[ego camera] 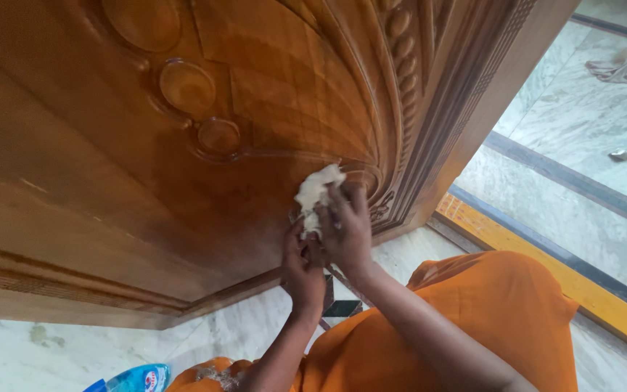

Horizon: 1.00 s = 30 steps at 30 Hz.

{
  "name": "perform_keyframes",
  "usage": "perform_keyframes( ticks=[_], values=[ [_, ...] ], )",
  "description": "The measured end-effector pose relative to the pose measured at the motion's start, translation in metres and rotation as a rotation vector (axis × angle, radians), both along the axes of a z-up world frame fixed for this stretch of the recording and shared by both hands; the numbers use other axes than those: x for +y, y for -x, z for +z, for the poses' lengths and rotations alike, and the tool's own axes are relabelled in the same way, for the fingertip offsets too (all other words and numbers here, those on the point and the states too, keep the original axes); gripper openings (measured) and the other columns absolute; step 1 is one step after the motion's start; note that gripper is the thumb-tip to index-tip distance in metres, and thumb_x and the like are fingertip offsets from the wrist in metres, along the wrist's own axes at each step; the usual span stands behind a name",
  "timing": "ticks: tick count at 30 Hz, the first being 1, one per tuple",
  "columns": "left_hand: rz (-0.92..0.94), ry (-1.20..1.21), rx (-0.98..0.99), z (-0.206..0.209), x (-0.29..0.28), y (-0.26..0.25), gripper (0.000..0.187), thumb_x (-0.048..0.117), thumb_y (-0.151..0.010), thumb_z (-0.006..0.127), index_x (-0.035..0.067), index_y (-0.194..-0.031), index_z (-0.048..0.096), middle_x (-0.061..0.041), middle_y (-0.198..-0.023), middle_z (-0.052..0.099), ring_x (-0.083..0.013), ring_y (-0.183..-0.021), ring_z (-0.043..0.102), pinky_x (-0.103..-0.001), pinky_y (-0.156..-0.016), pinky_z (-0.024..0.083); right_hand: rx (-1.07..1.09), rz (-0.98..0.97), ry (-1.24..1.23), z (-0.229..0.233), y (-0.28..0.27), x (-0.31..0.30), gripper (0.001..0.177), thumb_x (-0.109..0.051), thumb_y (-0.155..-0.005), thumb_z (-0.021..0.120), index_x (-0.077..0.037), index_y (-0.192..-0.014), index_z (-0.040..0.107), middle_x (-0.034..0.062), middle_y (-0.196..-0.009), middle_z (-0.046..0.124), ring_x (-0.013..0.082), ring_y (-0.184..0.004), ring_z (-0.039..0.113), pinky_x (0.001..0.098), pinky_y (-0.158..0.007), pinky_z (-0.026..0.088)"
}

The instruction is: The person sits on the floor and wipes the lower section of a wooden door using a white cloth. They focus on cleaning the carved details and the bottom edge of the door, moving the cloth back and forth to remove dust.

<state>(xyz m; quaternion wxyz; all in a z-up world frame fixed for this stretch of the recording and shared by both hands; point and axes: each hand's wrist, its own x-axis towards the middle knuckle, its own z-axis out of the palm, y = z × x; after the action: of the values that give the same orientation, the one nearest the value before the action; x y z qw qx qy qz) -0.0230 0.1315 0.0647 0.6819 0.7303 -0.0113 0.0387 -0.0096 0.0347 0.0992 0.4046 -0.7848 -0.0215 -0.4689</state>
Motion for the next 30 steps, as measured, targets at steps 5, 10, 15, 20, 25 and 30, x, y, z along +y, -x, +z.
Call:
perform_keyframes(
  ticks=[5,10,15,20,25,30],
  values=[
    [-0.002,0.185,-0.074,-0.010,0.013,-0.005,0.037,0.014,-0.107,0.048,0.002,-0.141,0.054,-0.011,-0.126,0.062,-0.0165,-0.105,0.060,-0.029,-0.086,0.054,0.063,0.021,0.124,-0.014,0.001,0.014,0.039,-0.006,-0.089,0.071,-0.003,-0.127,0.064,0.0185,-0.115,0.055,0.0370,-0.101,0.060,0.0459,-0.081,0.053],
    [0.015,0.483,0.217,-0.023,0.018,-0.006,0.035,0.012,-0.106,0.047,0.003,-0.139,0.055,-0.010,-0.118,0.059,-0.0180,-0.099,0.055,-0.033,-0.080,0.050,0.128,0.030,0.316,-0.033,0.003,0.015,0.045,-0.008,-0.085,0.072,-0.008,-0.129,0.063,0.0151,-0.111,0.056,0.0356,-0.098,0.058,0.0463,-0.084,0.052],
    [0.068,0.636,0.328,-0.045,0.020,-0.014,0.033,0.007,-0.101,0.046,0.007,-0.133,0.053,-0.005,-0.127,0.059,-0.0154,-0.112,0.060,-0.033,-0.090,0.054,0.143,0.038,0.367,-0.057,0.003,0.018,0.047,-0.012,-0.083,0.071,-0.011,-0.130,0.063,0.0151,-0.117,0.057,0.0355,-0.101,0.059,0.0471,-0.082,0.050],
    [0.134,0.594,0.388,-0.096,0.017,-0.027,0.032,0.006,-0.099,0.050,0.005,-0.130,0.056,-0.006,-0.122,0.060,-0.0163,-0.103,0.057,-0.033,-0.082,0.049,0.203,0.101,0.379,-0.080,0.003,0.010,0.051,-0.013,-0.080,0.072,-0.013,-0.129,0.062,0.0145,-0.119,0.056,0.0366,-0.107,0.057,0.0467,-0.085,0.050],
    [0.176,0.435,0.380,-0.135,0.010,-0.037,0.032,0.008,-0.097,0.054,0.001,-0.128,0.060,-0.010,-0.119,0.064,-0.0194,-0.097,0.057,-0.034,-0.078,0.046,0.318,0.127,0.384,-0.111,0.003,0.002,0.059,-0.011,-0.075,0.071,-0.013,-0.133,0.061,0.0147,-0.123,0.056,0.0378,-0.111,0.056,0.0461,-0.090,0.051],
    [0.161,0.445,0.446,-0.136,-0.003,-0.037,0.041,0.011,-0.093,0.058,0.005,-0.133,0.057,-0.009,-0.130,0.063,-0.0190,-0.112,0.063,-0.033,-0.088,0.054,0.358,0.113,0.375,-0.140,0.001,-0.007,0.052,-0.010,-0.079,0.071,-0.014,-0.130,0.063,0.0167,-0.127,0.056,0.0424,-0.120,0.054,0.0474,-0.093,0.051]
  ],
)
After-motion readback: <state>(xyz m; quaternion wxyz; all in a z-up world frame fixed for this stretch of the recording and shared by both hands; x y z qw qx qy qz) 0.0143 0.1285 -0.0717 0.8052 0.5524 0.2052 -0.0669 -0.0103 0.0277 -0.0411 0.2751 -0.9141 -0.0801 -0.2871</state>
